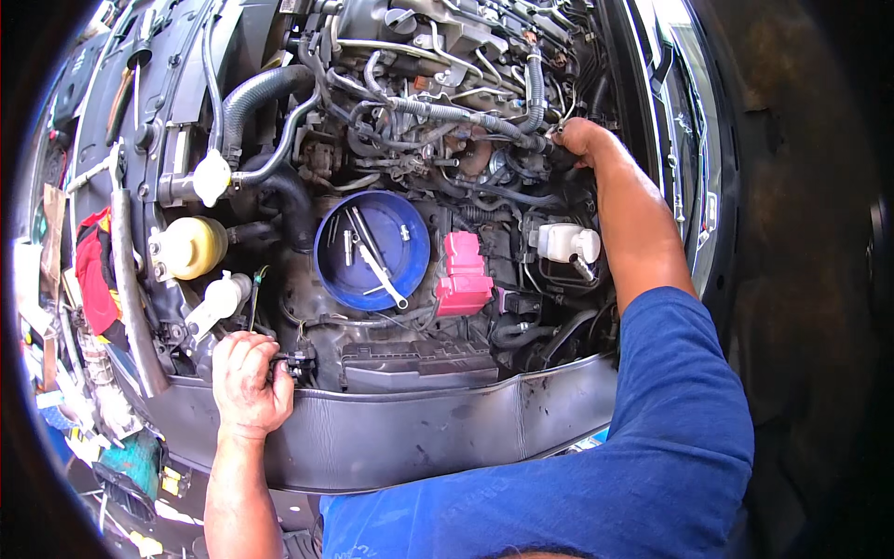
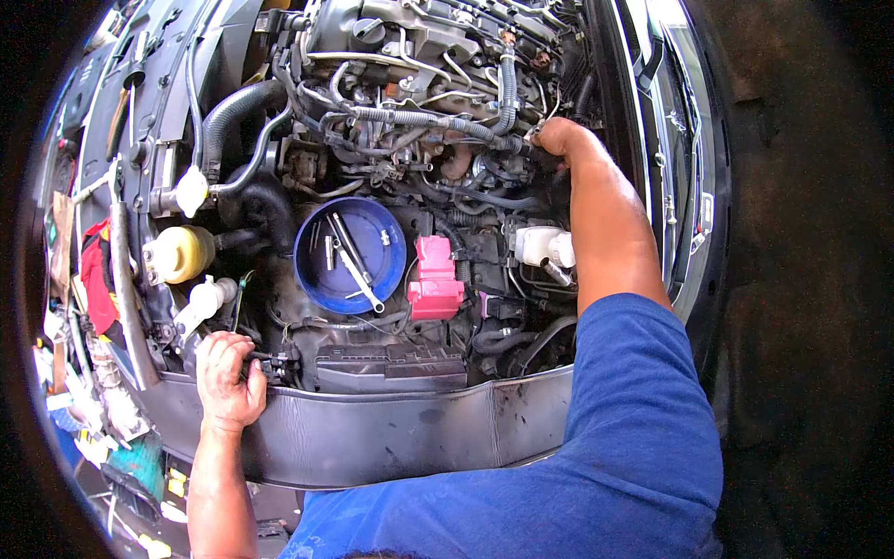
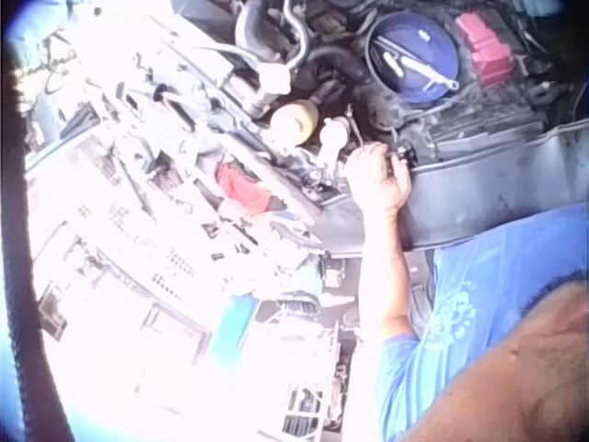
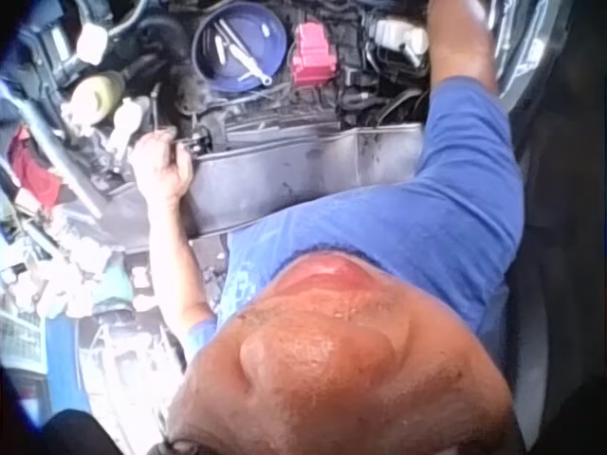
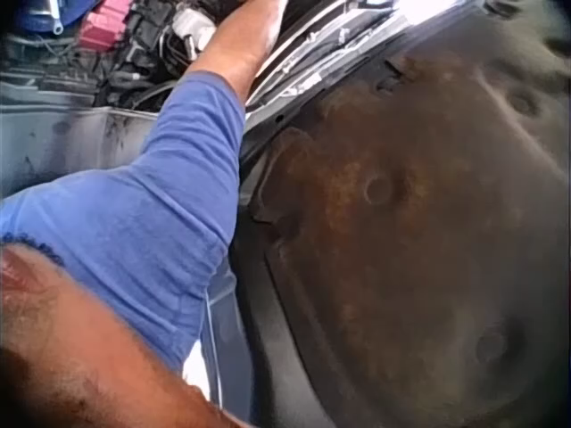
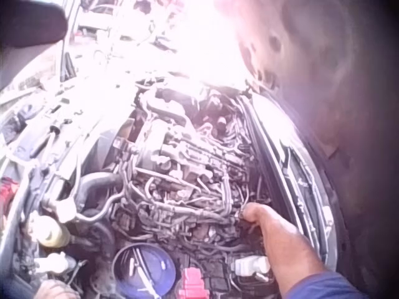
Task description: The recorder is shown repairing the car's engine in an auto repair.
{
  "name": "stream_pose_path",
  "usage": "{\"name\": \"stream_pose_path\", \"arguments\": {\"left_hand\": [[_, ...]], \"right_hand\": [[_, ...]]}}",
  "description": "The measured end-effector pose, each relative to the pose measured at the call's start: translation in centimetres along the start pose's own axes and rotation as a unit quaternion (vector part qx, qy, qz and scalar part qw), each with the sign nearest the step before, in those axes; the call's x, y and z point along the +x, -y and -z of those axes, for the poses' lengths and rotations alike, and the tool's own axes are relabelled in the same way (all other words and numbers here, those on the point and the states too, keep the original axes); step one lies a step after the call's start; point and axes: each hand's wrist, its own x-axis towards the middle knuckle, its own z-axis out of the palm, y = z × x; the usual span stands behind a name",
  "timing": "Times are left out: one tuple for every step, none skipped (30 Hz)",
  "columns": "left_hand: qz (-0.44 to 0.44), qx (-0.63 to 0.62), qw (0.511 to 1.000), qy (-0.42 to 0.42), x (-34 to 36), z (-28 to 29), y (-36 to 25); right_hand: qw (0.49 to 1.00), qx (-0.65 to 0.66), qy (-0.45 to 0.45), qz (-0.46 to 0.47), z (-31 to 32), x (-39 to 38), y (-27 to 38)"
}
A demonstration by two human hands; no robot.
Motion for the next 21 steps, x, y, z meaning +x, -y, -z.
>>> {"name": "stream_pose_path", "arguments": {"left_hand": [[0.0, -0.001, 1.0, 0.0, 0.0, 0.0, 0.0], [0.002, -0.001, 1.0, 0.004, -0.1, 0.0, 0.1], [0.004, -0.001, 1.0, 0.008, -0.1, 0.0, 0.1], [0.005, -0.002, 1.0, 0.008, -0.1, 0.0, 0.1], [0.003, -0.001, 1.0, 0.004, 0.1, 0.0, 0.0], [0.001, -0.001, 1.0, 0.0, 0.1, 0.0, -0.1], [0.002, -0.001, 1.0, 0.001, 0.1, 0.0, 0.0], [0.005, -0.002, 1.0, 0.002, 0.0, 0.0, 0.0], [0.008, -0.003, 1.0, 0.003, -0.1, -0.1, 0.1], [0.011, 0.001, 1.0, 0.003, 0.0, -0.1, 0.1], [0.012, 0.003, 1.0, 0.002, -0.1, -0.1, 0.0], [0.014, 0.005, 1.0, 0.001, -0.3, 0.0, 0.0], [0.007, -0.001, 1.0, -0.002, 0.0, -0.1, -0.1], [0.009, -0.003, 1.0, -0.002, 0.0, -0.2, 0.0], [0.011, -0.005, 1.0, -0.001, 0.0, -0.2, 0.0], [0.012, -0.005, 1.0, 0.0, -0.1, -0.2, 0.1], [0.011, -0.004, 1.0, -0.002, -0.1, -0.2, 0.1], [0.009, -0.003, 1.0, -0.004, -0.2, -0.2, 0.2], [0.01, -0.004, 1.0, -0.004, -0.1, -0.3, 0.2], [0.004, -0.01, 1.0, -0.01, 0.0, -0.3, 0.2], [-0.002, -0.015, 1.0, -0.017, 0.1, -0.3, 0.2]], "right_hand": [[1.0, -0.015, -0.004, -0.002, 0.0, 0.4, 0.0], [1.0, -0.029, -0.008, -0.005, -0.2, 0.8, -0.1], [1.0, -0.029, -0.008, -0.005, -0.2, 1.1, -0.3], [0.999, -0.035, -0.015, 0.003, -0.2, 1.4, -0.5], [0.999, -0.041, -0.023, 0.012, -0.2, 1.6, -0.8], [0.998, -0.047, -0.031, 0.02, -0.3, 1.8, -1.0], [0.998, -0.048, -0.03, 0.021, -0.7, 1.9, -1.1], [0.998, -0.023, -0.051, 0.034, -1.1, 1.9, -1.2], [0.996, 0.002, -0.072, 0.047, -1.4, 1.9, -1.4], [0.996, 0.003, -0.069, 0.051, -2.1, 1.4, -0.9], [0.991, 0.035, -0.123, 0.051, -3.1, 0.5, -0.4], [0.981, 0.068, -0.175, 0.051, -3.9, -0.2, 0.2], [0.978, 0.096, -0.175, 0.059, -3.3, 0.4, -1.2], [0.978, 0.096, -0.176, 0.06, -3.5, 0.8, -1.6], [0.974, 0.12, -0.18, 0.064, -3.6, 1.1, -1.9], [0.97, 0.143, -0.182, 0.067, -4.0, 1.2, -2.1], [0.971, 0.143, -0.181, 0.066, -4.3, 1.4, -2.3], [0.965, 0.161, -0.191, 0.08, -4.5, 1.5, -2.5], [0.958, 0.179, -0.202, 0.093, -4.5, 1.7, -2.6], [0.959, 0.177, -0.203, 0.093, -4.6, 1.8, -2.8], [0.955, 0.164, -0.23, 0.091, -4.6, 1.9, -2.9]]}}
